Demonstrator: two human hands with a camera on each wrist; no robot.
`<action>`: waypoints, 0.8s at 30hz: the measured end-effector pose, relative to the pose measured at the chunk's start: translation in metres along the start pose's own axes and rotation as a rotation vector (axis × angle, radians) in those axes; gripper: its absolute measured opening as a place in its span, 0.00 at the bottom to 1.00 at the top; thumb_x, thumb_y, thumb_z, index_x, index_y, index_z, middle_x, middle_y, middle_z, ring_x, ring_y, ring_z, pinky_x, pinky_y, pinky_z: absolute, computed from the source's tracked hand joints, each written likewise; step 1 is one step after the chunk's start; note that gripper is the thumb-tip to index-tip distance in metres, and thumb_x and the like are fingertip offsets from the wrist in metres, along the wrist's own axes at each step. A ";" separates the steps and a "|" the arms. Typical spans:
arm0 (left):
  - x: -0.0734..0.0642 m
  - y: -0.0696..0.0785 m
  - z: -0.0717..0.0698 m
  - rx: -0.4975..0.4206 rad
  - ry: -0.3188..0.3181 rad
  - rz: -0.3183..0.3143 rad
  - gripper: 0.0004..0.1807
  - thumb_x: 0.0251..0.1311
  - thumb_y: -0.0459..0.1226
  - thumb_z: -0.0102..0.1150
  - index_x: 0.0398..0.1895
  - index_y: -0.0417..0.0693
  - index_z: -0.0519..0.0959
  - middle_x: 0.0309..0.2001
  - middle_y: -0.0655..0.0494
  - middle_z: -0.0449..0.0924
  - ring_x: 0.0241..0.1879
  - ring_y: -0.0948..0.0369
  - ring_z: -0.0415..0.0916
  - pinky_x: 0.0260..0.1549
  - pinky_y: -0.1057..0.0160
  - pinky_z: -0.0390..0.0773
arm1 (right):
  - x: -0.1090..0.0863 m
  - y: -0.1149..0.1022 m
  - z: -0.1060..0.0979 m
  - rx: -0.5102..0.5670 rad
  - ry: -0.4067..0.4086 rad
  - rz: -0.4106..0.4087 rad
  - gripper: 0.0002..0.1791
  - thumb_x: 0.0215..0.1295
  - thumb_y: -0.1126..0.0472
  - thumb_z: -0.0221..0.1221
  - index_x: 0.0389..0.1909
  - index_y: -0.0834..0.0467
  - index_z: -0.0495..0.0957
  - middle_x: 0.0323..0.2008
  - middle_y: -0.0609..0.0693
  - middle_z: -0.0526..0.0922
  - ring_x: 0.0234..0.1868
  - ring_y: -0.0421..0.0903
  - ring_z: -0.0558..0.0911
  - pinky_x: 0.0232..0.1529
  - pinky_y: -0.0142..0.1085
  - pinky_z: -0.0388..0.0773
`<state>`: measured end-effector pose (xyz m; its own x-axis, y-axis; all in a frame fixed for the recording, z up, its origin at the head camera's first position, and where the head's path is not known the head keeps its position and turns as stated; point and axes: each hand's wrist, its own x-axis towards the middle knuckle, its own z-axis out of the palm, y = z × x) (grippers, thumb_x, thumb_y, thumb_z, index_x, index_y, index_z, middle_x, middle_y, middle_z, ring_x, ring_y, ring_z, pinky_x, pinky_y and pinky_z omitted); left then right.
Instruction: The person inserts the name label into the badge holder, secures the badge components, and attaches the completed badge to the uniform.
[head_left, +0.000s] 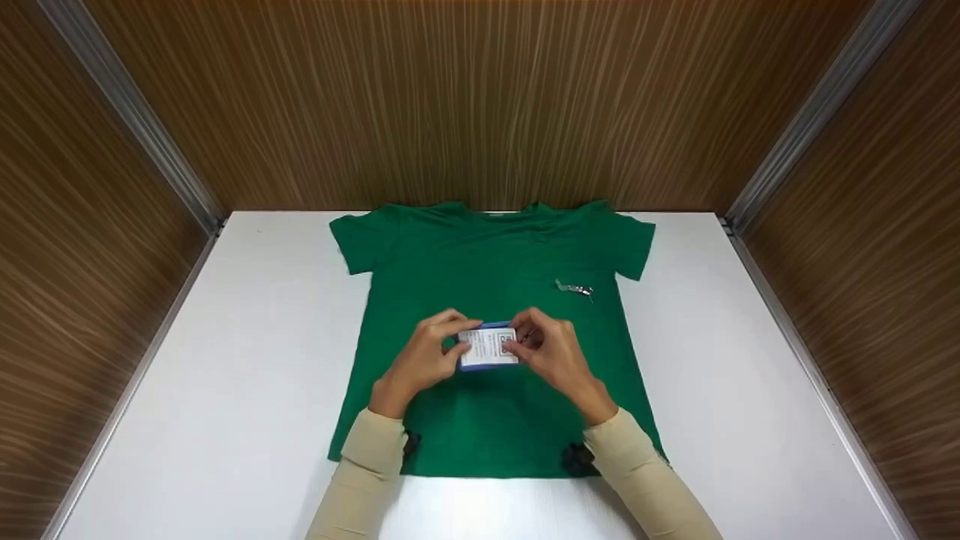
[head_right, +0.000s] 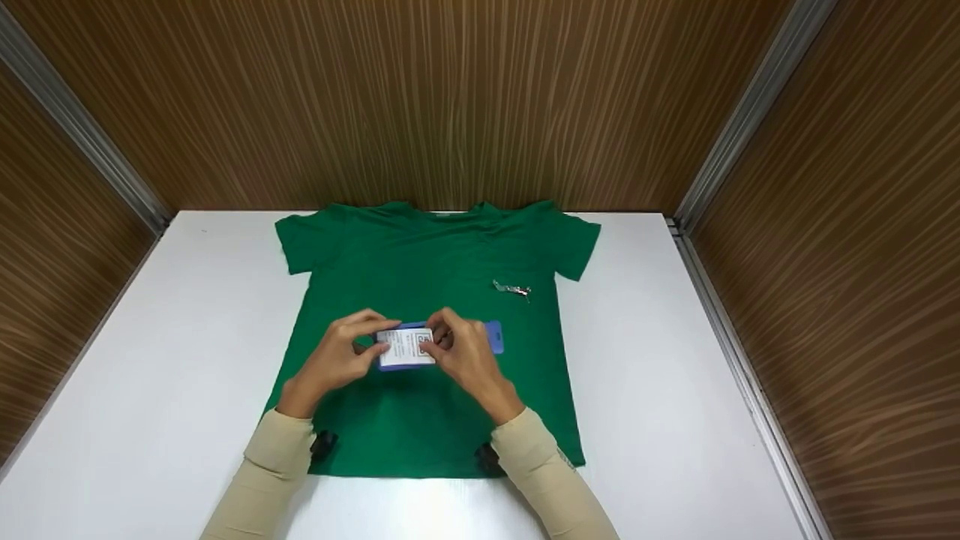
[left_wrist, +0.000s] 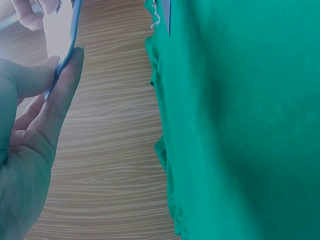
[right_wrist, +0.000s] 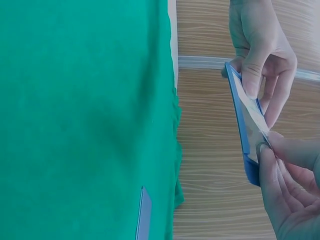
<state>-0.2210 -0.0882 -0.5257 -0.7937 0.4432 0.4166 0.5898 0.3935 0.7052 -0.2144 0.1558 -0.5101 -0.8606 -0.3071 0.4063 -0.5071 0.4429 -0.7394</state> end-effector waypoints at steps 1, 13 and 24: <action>0.000 -0.001 -0.001 0.004 0.003 0.001 0.17 0.69 0.27 0.61 0.60 0.40 0.83 0.50 0.45 0.82 0.48 0.53 0.80 0.48 0.45 0.83 | 0.000 0.000 -0.001 0.003 0.004 0.000 0.10 0.62 0.68 0.71 0.43 0.62 0.82 0.35 0.55 0.88 0.28 0.41 0.83 0.31 0.26 0.80; -0.002 -0.008 -0.011 0.001 0.047 -0.041 0.18 0.68 0.27 0.61 0.60 0.39 0.83 0.50 0.43 0.82 0.47 0.52 0.78 0.47 0.44 0.83 | 0.003 0.003 -0.012 -0.007 0.059 0.017 0.11 0.63 0.68 0.70 0.45 0.66 0.82 0.34 0.57 0.89 0.28 0.43 0.84 0.30 0.25 0.77; -0.003 -0.011 -0.013 -0.003 0.053 -0.044 0.18 0.69 0.27 0.61 0.60 0.38 0.83 0.50 0.42 0.82 0.47 0.52 0.78 0.43 0.43 0.83 | 0.005 0.014 -0.027 -0.052 0.071 0.053 0.12 0.62 0.70 0.70 0.45 0.63 0.82 0.36 0.57 0.90 0.32 0.48 0.87 0.34 0.29 0.81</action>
<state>-0.2272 -0.1041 -0.5273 -0.8256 0.3821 0.4152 0.5539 0.4090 0.7252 -0.2269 0.1831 -0.5036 -0.8866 -0.2226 0.4055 -0.4608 0.5010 -0.7325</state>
